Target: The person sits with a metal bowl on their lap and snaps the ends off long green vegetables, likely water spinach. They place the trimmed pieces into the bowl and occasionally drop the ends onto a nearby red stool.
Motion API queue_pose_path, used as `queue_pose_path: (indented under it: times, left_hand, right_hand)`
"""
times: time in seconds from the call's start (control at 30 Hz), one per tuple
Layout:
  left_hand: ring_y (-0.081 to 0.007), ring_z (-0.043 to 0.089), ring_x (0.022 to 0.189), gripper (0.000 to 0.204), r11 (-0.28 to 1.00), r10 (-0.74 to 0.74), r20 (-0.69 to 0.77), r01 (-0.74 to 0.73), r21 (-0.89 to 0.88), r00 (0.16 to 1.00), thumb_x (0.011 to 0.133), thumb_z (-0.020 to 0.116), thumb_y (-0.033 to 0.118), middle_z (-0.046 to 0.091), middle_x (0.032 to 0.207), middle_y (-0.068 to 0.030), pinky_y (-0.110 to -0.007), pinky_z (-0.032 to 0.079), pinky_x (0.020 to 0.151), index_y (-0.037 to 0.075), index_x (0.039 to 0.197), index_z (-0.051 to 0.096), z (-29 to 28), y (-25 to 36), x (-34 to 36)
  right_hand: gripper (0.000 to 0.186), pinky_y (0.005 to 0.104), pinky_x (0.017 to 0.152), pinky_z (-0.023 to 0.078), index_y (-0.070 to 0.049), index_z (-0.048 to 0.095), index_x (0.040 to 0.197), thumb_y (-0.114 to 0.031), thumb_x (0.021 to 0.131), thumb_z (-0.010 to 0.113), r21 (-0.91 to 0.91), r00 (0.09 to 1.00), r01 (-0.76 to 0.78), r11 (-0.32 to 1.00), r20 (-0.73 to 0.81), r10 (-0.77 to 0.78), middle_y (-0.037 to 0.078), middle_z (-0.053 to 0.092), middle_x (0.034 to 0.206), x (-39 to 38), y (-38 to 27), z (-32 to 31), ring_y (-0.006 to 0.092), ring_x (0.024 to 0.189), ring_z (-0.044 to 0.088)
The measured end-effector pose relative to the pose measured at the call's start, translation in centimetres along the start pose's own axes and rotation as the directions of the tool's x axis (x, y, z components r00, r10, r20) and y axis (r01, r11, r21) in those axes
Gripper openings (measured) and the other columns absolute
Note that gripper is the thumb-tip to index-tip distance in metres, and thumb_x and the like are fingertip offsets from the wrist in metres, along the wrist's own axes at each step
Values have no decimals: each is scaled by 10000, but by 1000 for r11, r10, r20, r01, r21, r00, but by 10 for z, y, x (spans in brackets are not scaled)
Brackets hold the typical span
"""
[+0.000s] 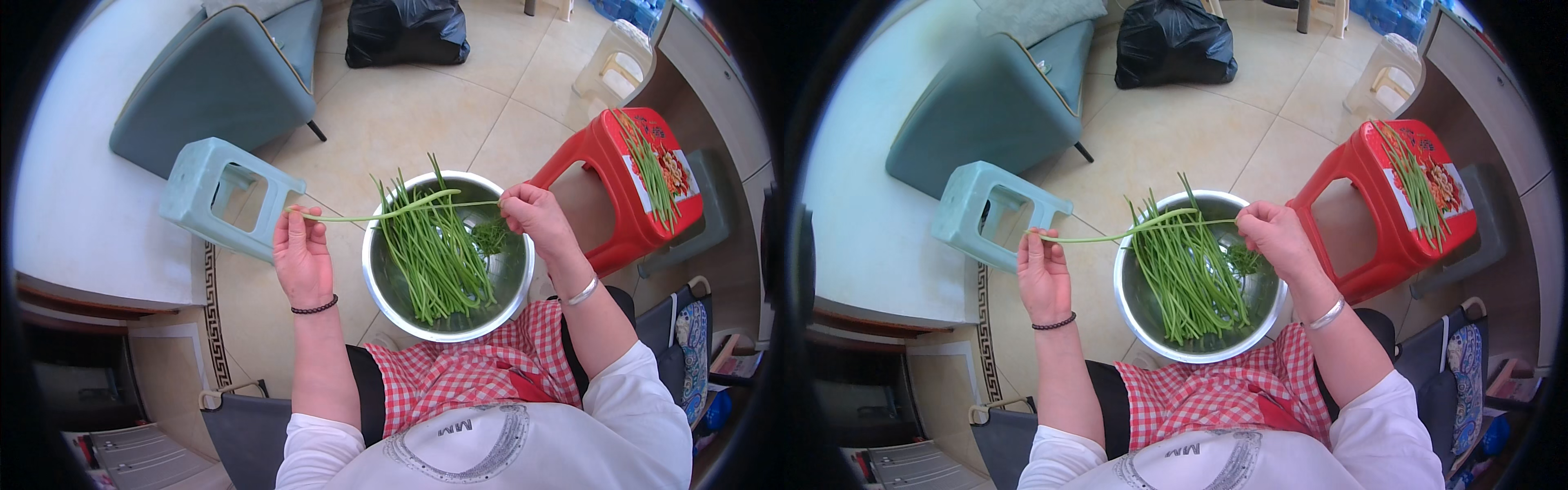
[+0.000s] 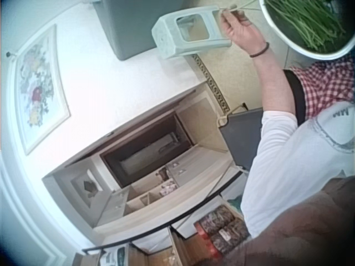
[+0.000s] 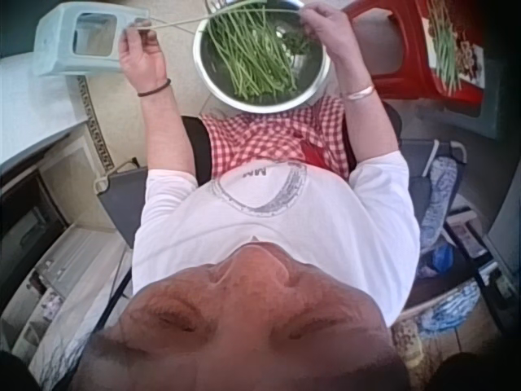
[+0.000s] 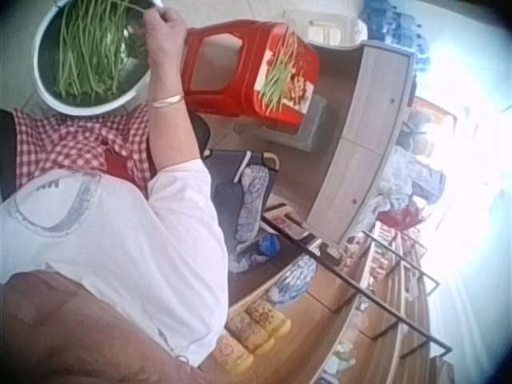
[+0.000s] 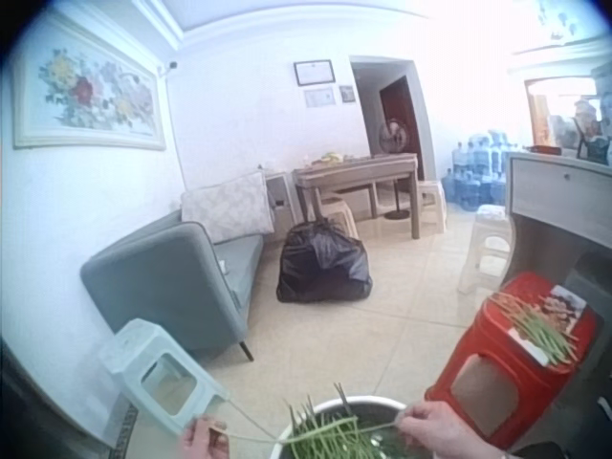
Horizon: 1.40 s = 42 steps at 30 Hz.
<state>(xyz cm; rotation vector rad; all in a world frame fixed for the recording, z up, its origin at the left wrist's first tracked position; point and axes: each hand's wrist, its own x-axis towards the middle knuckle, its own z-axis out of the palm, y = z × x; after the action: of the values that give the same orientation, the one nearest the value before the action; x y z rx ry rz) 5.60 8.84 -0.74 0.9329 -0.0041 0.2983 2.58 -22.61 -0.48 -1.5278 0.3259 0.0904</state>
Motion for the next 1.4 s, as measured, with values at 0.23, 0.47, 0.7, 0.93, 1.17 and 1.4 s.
queue_pose_path:
  times: [0.23, 0.47, 0.7, 0.93, 1.17, 1.4]
  left_hand:
    - [-139, 605, 883, 135, 997, 71, -83, -72, -10, 994, 923, 561, 139, 614, 950, -39, -213, 507, 679, 42, 1014, 584, -17, 11, 15]
    - [-138, 603, 881, 141, 993, 116, -171, -119, -9, 978, 924, 560, 142, 613, 930, -50, -218, 505, 678, 40, 1019, 577, -33, 22, 25]
    - [-134, 595, 856, 153, 981, 191, -250, -195, 7, 949, 922, 563, 145, 610, 932, -62, -219, 498, 675, 26, 1018, 568, -54, 32, 37]
    - [-135, 592, 853, 148, 965, 250, -317, -261, 8, 915, 920, 568, 135, 610, 920, -65, -217, 490, 657, 21, 1013, 562, -61, 38, 42]
    - [-140, 603, 842, 138, 985, 171, -223, -170, 23, 960, 915, 577, 134, 617, 919, -58, -226, 488, 647, 32, 1007, 564, -41, 32, 31]
    - [-186, 629, 867, 116, 998, 38, 27, -40, 58, 999, 913, 562, 83, 644, 967, -97, -242, 513, 665, 32, 1017, 569, -4, 14, 5]
  right_hand:
    - [106, 207, 524, 381, -4, 611, 742, -96, 766, 565, -57, 995, 64, 996, -77, -68, -5, 545, 635, 7, 1, -10, 65, 555, 480]
    - [110, 210, 529, 392, 7, 606, 743, -91, 767, 563, -75, 984, 84, 994, -153, -95, 1, 546, 645, 15, -3, -24, 71, 567, 480]
    - [108, 197, 512, 377, -21, 591, 764, -115, 803, 554, -125, 971, 94, 988, -207, -119, -12, 536, 639, 24, 1, -42, 55, 556, 470]
    - [146, 319, 595, 476, 6, 622, 764, -130, 743, 573, -626, 920, 136, 768, -208, -332, 102, 613, 628, 31, 10, -51, 197, 635, 620]
    - [123, 398, 724, 501, -56, 647, 782, -154, 737, 588, -903, 984, 27, 429, -52, -173, 133, 657, 763, 13, 3, -29, 300, 782, 641]
    - [155, 409, 724, 506, -72, 650, 877, -104, 792, 524, -975, 967, 125, 182, 78, -244, 138, 661, 824, 11, 20, -23, 297, 807, 643]
